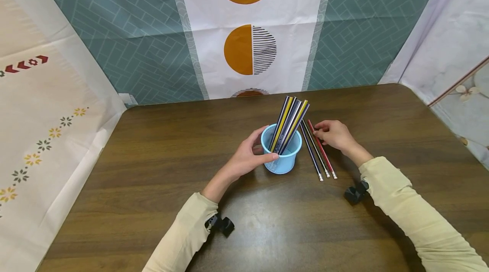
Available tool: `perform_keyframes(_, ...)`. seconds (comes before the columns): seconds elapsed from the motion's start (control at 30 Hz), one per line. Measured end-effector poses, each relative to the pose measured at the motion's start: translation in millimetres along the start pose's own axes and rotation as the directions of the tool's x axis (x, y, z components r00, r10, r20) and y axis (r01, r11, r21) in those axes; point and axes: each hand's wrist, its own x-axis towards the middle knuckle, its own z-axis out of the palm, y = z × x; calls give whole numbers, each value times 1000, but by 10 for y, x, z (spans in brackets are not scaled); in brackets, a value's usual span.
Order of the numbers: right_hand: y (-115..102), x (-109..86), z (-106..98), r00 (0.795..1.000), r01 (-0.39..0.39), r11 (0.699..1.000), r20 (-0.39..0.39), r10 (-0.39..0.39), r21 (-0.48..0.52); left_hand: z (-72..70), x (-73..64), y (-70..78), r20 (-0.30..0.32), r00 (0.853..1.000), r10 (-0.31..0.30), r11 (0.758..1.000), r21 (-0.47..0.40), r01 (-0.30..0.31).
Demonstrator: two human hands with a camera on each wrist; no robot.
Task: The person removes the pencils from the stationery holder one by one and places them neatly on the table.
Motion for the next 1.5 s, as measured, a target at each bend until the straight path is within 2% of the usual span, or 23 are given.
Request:
perform_keyframes(0.67, -20, -15, -14, 1000, -16, 999, 12, 15, 51, 5, -5, -1, -3, 1000, -5, 1000, -11, 5)
perform_keyframes(0.93, -38, -29, -47, 999, -46, 995, 12, 45, 88, 7, 25, -20, 9, 1000, -14, 1000, -12, 15)
perform_keyframes(1.23, -51, -60, -76, 999, -42, 997, -22, 43, 57, 4, 19, -21, 6, 1000, -6, 1000, -4, 6)
perform_keyframes(1.5, -103, -106, -111, 999, -7, 997, -44, 11, 81, 1, 5, -15, 2, 1000, 10, 1000, -1, -10)
